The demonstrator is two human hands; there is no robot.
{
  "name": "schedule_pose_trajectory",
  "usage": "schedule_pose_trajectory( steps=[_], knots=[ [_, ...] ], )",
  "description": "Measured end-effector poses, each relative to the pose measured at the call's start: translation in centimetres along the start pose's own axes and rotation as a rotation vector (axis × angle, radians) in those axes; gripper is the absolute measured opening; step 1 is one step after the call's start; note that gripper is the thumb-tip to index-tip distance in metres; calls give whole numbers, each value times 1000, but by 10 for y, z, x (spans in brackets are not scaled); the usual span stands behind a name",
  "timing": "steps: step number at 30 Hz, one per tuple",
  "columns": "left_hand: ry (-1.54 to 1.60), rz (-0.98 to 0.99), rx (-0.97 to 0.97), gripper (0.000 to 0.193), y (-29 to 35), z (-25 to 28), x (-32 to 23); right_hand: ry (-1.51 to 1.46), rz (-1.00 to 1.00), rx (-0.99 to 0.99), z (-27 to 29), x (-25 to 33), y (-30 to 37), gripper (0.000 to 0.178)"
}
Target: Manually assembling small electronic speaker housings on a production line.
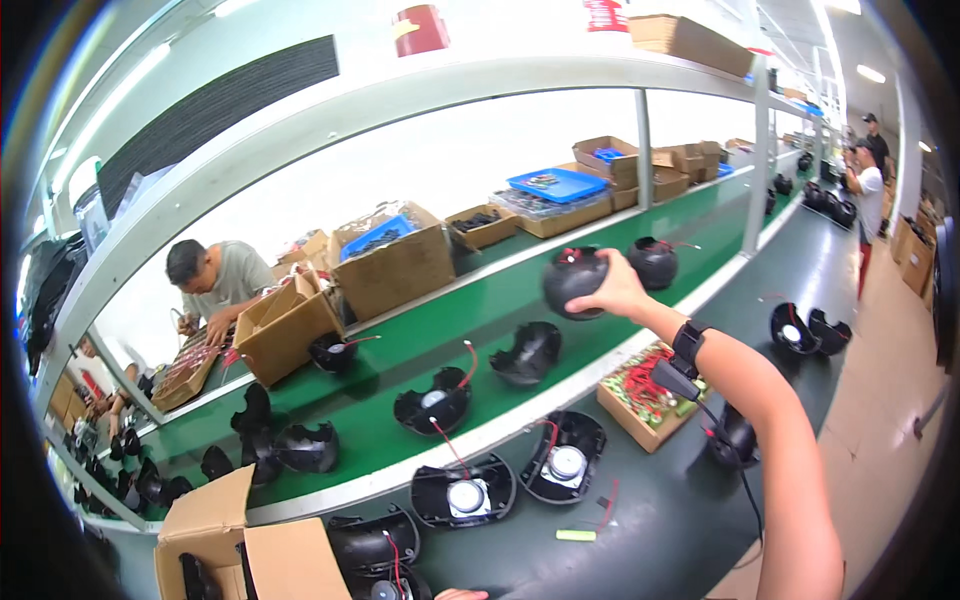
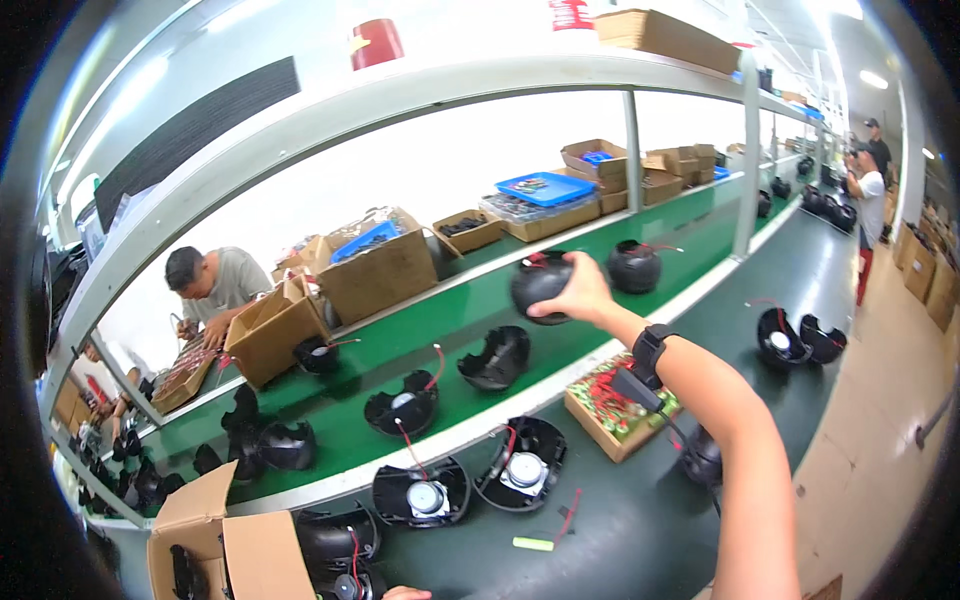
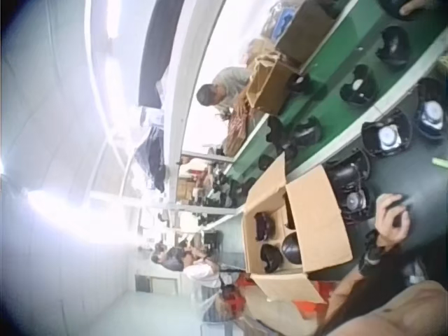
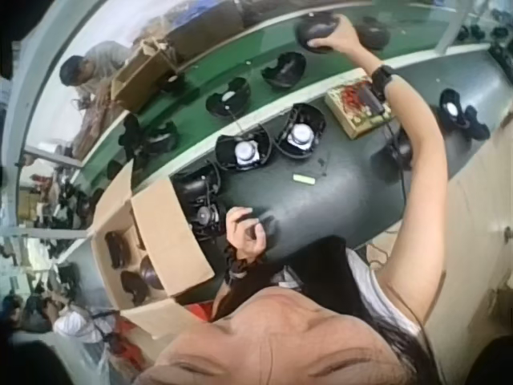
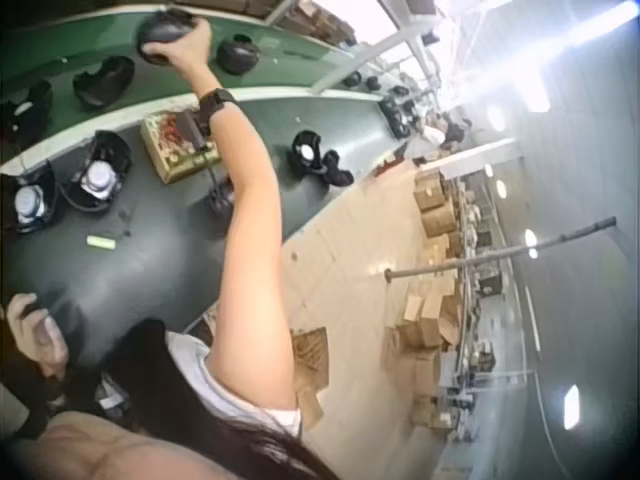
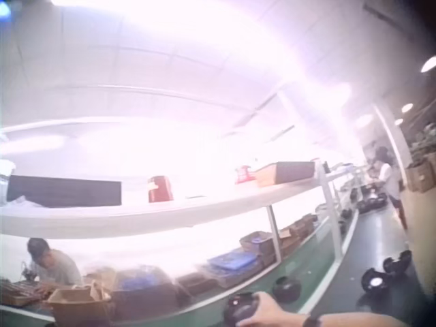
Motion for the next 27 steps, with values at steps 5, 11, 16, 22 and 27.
schedule_pose_trajectory(
  steps=[5,11,16,22,27],
  knots=[
    [-4,132,-13,12,2,-3,23,173,-32,-99,-41,-96,-25,114],
    [94,112,9,8,-4,-8,21,-33,-53,53,-49,-138,-41,122],
    [122,174,-26,11,-7,-7,31,211,-92,335,-48,-146,-56,129],
    [209,162,-36,10,-10,-11,37,1041,88,668,-17,-45,-44,72],
    [154,221,-61,9,-8,-12,41,308,576,734,-101,117,21,37]
  ],
)
Point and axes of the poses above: each hand's wrist, its own y-axis away from the middle knuckle, its own z-axis out of the back of the hand, x = y × z, the point moved 6 cm from there along -y, towards the middle knuckle, and after that the axes turned 8 degrees about -x, right-handed, at the moved point
